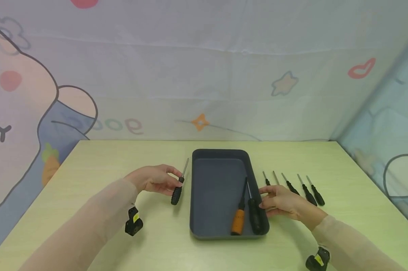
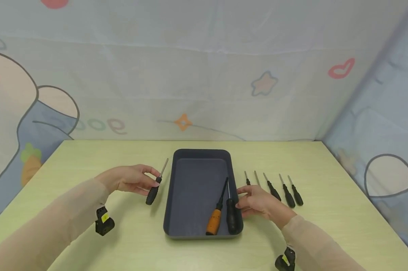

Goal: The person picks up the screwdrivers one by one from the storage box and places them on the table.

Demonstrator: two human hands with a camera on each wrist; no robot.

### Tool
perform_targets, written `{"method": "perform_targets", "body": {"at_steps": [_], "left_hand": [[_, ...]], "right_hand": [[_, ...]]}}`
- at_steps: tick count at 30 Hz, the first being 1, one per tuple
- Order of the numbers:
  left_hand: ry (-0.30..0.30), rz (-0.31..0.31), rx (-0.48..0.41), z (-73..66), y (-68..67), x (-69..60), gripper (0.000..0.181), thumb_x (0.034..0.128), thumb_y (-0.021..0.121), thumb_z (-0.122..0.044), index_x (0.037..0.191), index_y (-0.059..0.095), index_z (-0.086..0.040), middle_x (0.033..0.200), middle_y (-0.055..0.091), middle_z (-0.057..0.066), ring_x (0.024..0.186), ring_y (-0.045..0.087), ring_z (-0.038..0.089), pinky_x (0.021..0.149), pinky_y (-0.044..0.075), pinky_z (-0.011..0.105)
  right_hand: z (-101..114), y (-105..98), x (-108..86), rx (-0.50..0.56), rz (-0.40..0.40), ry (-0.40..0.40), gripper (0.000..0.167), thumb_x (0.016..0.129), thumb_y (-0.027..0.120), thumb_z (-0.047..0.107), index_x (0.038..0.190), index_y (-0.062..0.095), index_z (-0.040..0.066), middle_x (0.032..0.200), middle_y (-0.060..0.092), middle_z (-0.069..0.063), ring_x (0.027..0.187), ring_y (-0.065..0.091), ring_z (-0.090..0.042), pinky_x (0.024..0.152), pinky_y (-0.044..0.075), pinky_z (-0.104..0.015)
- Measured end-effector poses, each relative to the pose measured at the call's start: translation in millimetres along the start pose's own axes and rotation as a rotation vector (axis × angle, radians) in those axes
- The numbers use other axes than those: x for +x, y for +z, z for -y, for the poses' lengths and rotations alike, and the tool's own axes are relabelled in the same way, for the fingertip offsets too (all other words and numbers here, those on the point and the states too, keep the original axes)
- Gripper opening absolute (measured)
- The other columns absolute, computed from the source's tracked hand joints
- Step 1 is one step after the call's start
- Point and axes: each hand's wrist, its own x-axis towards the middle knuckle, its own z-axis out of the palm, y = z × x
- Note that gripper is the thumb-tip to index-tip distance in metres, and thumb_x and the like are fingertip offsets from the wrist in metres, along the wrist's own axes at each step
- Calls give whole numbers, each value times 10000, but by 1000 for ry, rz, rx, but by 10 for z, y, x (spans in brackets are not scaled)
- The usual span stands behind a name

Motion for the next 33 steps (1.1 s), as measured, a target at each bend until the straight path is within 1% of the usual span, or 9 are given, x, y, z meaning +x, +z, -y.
{"method": "perform_targets", "body": {"at_steps": [4,9,11,14,19,23,33], "left_hand": [[3,-7,-23,61,-28,16,327,906,563,17,1197,415,17,864,530,75,694,553,125,655,542,252],[-8,-33,-55,127,-46,43,319,904,554,35,1188,411,23,857,538,87,687,562,134,641,543,250],[-13,-52,-68,160,-41,62,316,897,559,45,1178,415,27,870,536,96,688,564,142,639,542,250],[-15,-62,-75,212,-22,97,321,888,564,56,1168,409,40,897,527,109,696,570,147,644,539,245],[-10,-106,-23,268,15,126,319,869,590,54,1141,423,46,884,542,105,653,573,135,613,535,234],[-5,-151,20,281,40,136,316,855,614,45,1127,452,43,867,564,98,607,574,122,594,535,230],[2,-225,70,328,91,155,307,827,653,37,1079,478,40,856,571,89,566,564,101,572,525,213]], "right_hand": [[-7,-4,-5,-3,-9,5,644,850,537,-50,1377,185,-167,1084,489,-212,887,570,-186,757,534,-361],[-7,-14,-7,-9,-14,6,649,851,542,-47,1380,183,-164,1113,479,-230,894,571,-190,768,532,-369],[-8,-16,-6,-8,-15,6,650,850,543,-47,1379,184,-164,1112,481,-229,894,571,-190,769,532,-370],[-12,-20,-5,-5,-14,7,649,850,542,-49,1378,183,-166,1099,486,-221,892,571,-188,763,533,-367],[-23,-23,1,-3,-9,6,656,849,544,-46,1380,177,-166,1090,492,-215,892,571,-186,758,534,-363],[-29,-25,1,-2,-11,9,659,850,544,-48,1382,173,-165,1098,488,-222,893,572,-187,760,534,-365],[-25,-24,3,7,-5,9,655,856,540,-48,1382,168,-166,1097,483,-220,894,570,-188,760,535,-365]]}}
